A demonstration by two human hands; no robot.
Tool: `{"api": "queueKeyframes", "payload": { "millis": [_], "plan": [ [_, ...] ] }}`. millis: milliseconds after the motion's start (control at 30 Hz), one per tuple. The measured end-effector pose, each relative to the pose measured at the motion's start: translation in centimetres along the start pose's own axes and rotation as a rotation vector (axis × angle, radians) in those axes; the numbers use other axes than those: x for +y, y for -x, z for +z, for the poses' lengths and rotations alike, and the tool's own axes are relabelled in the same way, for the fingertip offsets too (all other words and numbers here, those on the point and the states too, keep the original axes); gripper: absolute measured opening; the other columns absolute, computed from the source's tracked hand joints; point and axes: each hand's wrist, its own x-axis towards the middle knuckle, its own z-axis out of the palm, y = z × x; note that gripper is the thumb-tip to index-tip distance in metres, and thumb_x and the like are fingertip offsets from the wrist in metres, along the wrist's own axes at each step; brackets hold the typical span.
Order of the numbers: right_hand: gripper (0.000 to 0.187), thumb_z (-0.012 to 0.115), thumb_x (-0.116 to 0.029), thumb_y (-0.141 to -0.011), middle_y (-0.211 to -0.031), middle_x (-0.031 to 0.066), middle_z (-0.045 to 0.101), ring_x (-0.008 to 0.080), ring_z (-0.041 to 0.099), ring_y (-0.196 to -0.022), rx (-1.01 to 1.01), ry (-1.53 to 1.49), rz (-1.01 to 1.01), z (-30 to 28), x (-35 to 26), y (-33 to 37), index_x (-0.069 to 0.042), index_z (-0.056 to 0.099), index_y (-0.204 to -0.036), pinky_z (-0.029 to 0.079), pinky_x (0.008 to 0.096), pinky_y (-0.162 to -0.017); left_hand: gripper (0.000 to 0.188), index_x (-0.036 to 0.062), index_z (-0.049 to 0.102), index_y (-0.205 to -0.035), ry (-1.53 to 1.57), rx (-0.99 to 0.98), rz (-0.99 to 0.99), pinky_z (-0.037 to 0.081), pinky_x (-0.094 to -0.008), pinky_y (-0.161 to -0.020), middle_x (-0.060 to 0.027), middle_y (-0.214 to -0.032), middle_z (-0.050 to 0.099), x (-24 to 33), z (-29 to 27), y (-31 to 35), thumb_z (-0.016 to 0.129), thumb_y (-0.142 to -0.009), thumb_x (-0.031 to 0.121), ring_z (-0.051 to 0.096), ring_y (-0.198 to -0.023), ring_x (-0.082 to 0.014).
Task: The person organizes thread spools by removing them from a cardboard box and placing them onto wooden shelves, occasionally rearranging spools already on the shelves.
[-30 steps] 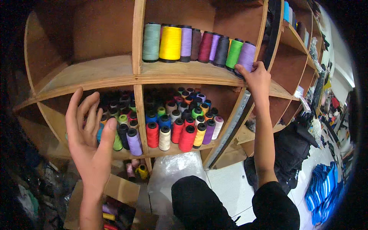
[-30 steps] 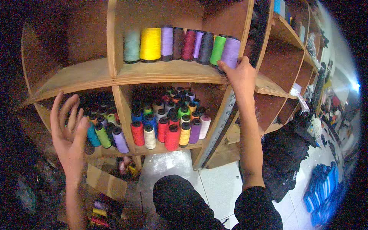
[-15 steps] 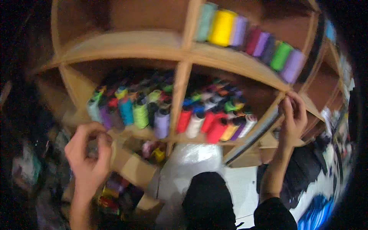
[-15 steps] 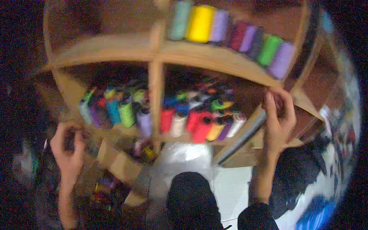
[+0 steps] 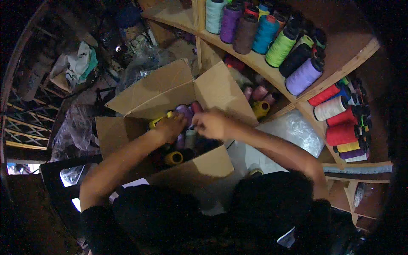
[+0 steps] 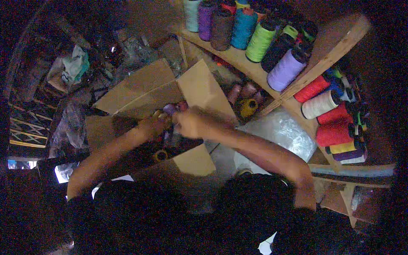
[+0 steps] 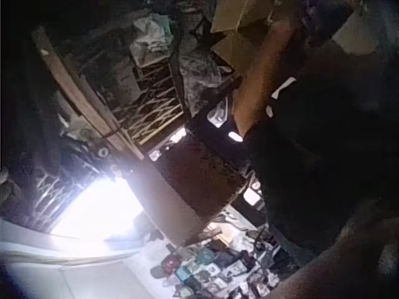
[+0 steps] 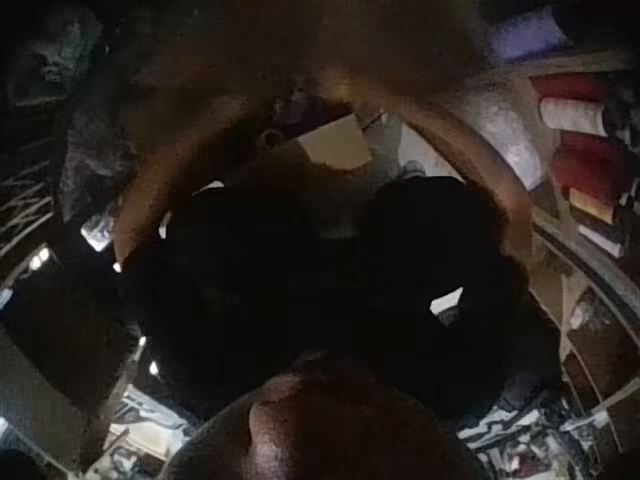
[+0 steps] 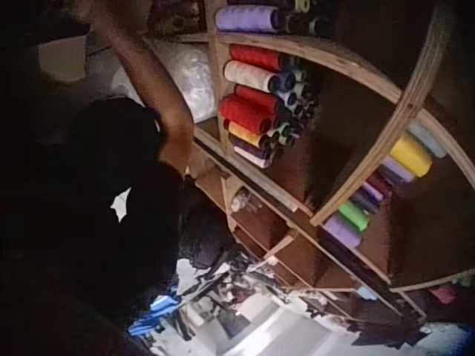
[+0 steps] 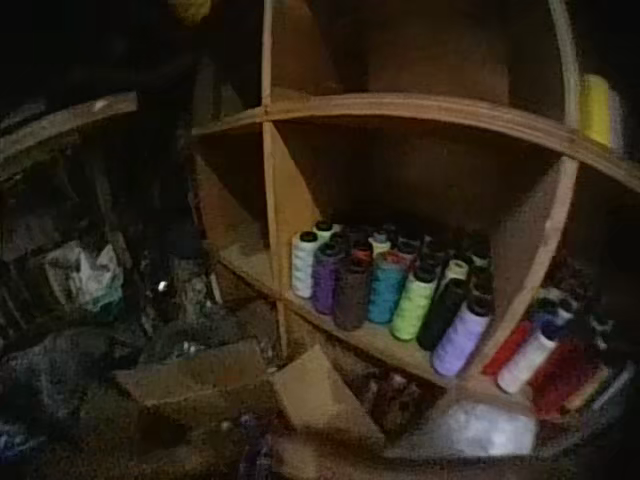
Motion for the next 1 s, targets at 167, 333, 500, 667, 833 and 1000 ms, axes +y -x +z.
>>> {"api": "queueKeyframes", "payload": {
  "millis": [167, 333, 500, 667, 833, 1000],
  "plan": [
    [0.022, 0.049, -0.012, -0.078, -0.076, 0.0172, 0.064, 0.0291, 0.065, -0.071, -0.242, 0.415, -0.052, 4.7, -1.9, 0.3, -0.001, 0.061, -0.092, 0.052, 0.042, -0.064, 0.077, 0.0173, 0.026, -0.139, -0.342, 0.548, 0.302, 0.031, -0.0481, -0.1, -0.0039, -0.145, 0.026, -2.8, 8.6, -5.2, 0.065, -0.073, 0.021, 0.02, -0.136, -0.0247],
    [0.022, 0.045, -0.012, -0.08, -0.074, 0.0154, 0.064, 0.0306, 0.064, -0.07, -0.259, 0.341, -0.054, 3.9, -2.0, 1.2, -0.002, 0.059, -0.094, 0.052, 0.0428, -0.063, 0.057, 0.0155, 0.034, -0.133, -0.186, 0.353, 0.446, 0.037, -0.0478, -0.094, -0.0052, -0.14, 0.031, -3.3, 5.2, -8.8, 0.052, -0.08, 0.021, 0.027, -0.131, -0.0258],
    [0.018, 0.048, -0.014, -0.081, -0.072, 0.0132, 0.062, 0.0309, 0.063, -0.07, -0.05, 0.175, -0.132, 6.0, -1.0, 1.2, -0.002, 0.058, -0.09, 0.051, 0.0422, -0.064, 0.101, 0.0135, 0.029, -0.136, -0.231, 0.018, 0.416, 0.028, -0.0463, -0.1, -0.0016, -0.138, 0.031, -3.7, 4.4, -9.6, 0.082, -0.05, 0.017, 0.028, -0.129, -0.0253],
    [0.017, 0.05, -0.015, -0.08, -0.072, 0.0148, 0.061, 0.0312, 0.062, -0.069, 0.088, 0.279, -0.216, 7.6, 0.7, 2.0, -0.002, 0.056, -0.087, 0.05, 0.0428, -0.063, 0.107, 0.0119, 0.028, -0.136, -0.205, 0.02, 0.439, 0.032, -0.0488, -0.099, -0.0042, -0.135, 0.033, -2.4, 1.6, -10.0, 0.084, -0.045, 0.017, 0.03, -0.127, -0.0282],
    [0.02, 0.05, -0.02, -0.082, -0.07, 0.0132, 0.06, 0.031, 0.062, -0.07, 0.006, 0.165, -0.072, 6.7, -0.9, 2.1, -0.002, 0.054, -0.091, 0.05, 0.0428, -0.061, 0.102, 0.01, 0.028, -0.135, 0.237, 0.027, 0.357, 0.03, -0.0481, -0.101, -0.0066, -0.135, 0.035, -4.5, 6.1, -10.3, 0.083, -0.049, 0.017, 0.034, -0.124, -0.0329],
    [0.02, 0.048, -0.02, -0.084, -0.073, 0.0142, 0.061, 0.0329, 0.062, -0.071, -0.004, 0.212, -0.142, 6.8, -0.3, 1.9, -0.004, 0.054, -0.094, 0.05, 0.0445, -0.064, 0.094, 0.0092, 0.034, -0.131, -0.183, 0.111, 0.264, 0.027, -0.0461, -0.102, -0.0104, -0.129, 0.04, -3.3, 4.3, -9.9, 0.082, -0.051, 0.021, 0.038, -0.12, -0.0347]
  ]
}}
